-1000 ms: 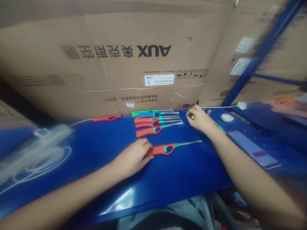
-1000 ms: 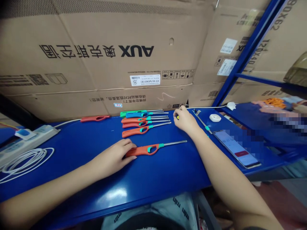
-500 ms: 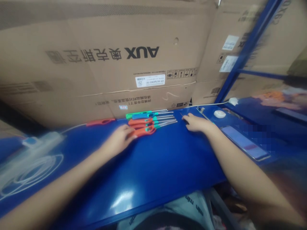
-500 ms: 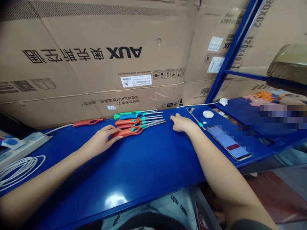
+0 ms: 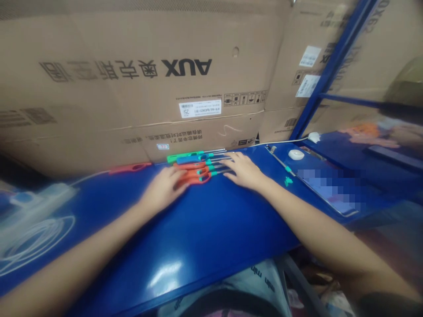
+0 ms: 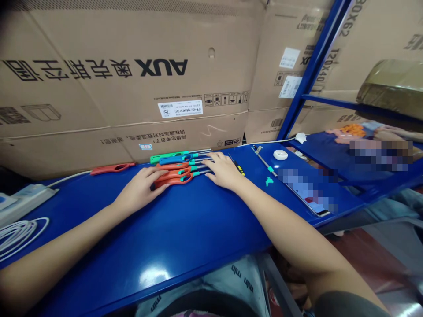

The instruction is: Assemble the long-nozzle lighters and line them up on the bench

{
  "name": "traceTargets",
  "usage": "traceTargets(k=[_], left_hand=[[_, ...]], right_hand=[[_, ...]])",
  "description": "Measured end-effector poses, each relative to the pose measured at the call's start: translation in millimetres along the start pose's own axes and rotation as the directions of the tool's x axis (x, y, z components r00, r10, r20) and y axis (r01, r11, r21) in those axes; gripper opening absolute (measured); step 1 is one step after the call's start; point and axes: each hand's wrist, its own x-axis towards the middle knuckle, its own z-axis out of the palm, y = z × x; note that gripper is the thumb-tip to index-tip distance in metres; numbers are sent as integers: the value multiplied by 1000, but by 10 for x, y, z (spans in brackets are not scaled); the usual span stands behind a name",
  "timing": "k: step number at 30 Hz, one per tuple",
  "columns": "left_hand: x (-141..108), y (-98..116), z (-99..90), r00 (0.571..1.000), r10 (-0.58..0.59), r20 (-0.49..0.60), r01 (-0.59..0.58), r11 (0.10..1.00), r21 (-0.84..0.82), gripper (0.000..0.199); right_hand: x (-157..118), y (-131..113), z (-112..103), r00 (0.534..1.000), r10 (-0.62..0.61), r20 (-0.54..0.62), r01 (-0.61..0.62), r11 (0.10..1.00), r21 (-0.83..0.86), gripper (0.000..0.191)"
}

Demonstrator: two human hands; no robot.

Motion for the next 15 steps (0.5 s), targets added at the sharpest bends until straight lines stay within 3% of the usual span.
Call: traceTargets(k=[4, 8, 15], left_hand=[[15, -4, -6, 998, 62, 28, -64, 996, 60, 35], [22, -13, -4, 999, 12, 34, -18, 986, 163, 35], [30, -13, 34, 999, -14, 31, 8, 979, 206, 36]], right_hand=[[33, -82, 121, 996, -69, -58, 70, 997, 16, 32], [70, -93, 254, 997, -19, -69, 23, 998, 56, 27], [113, -87, 348, 994, 29, -108, -14, 990, 138, 24]])
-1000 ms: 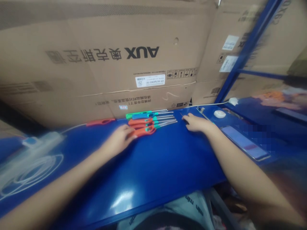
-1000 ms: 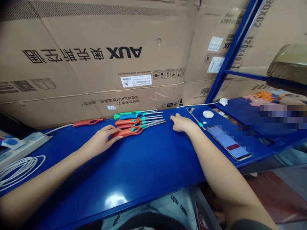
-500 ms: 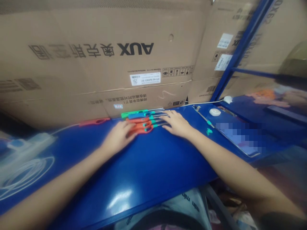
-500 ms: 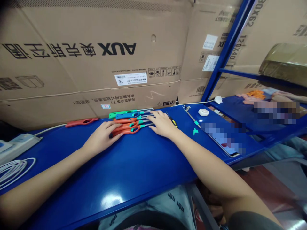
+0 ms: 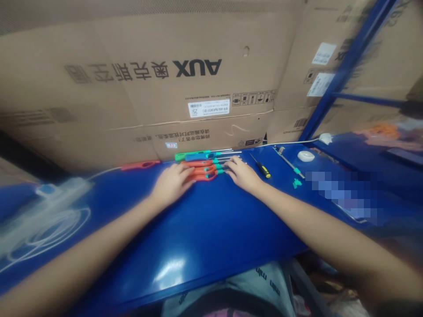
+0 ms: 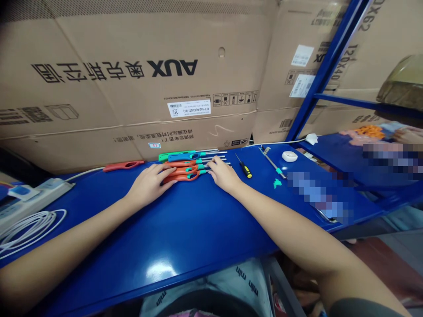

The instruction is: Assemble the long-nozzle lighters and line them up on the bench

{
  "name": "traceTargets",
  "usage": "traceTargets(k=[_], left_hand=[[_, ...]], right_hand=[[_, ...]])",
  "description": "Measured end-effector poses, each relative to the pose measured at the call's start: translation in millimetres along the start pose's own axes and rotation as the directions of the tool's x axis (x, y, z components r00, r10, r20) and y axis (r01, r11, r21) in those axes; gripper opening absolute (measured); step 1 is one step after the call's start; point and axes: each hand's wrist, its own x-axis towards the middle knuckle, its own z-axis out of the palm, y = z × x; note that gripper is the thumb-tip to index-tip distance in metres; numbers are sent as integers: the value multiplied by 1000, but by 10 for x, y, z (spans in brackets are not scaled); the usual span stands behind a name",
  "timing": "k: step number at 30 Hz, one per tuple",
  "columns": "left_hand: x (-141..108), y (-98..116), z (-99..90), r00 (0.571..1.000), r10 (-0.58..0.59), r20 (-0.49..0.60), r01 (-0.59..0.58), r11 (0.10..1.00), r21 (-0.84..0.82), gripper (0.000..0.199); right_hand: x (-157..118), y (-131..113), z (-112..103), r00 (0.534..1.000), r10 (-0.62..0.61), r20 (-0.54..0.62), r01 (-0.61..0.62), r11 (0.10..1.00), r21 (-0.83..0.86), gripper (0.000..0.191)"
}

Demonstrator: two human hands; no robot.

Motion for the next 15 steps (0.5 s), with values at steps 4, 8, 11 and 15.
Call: traceTargets(k=[4, 8, 11, 15], left_hand=[[15, 32, 12, 1000, -14, -13, 14, 1000, 3, 38], [14, 89, -20, 1000, -12, -17, 12, 1000, -12, 42], [23, 88, -87, 999, -27, -25, 27, 1000, -12, 47], [55, -97, -206, 989, -140, -53, 142, 989, 44, 47]], right_hand=[[22, 29, 51, 1000, -8, -21, 9, 999, 34, 24], [12, 68, 81, 999, -31, -44, 34, 997, 62, 27], [-13, 84, 65, 997, -48, -62, 53, 996, 78, 29], [-44, 75, -5, 994, -82, -73, 88, 992, 87, 30]])
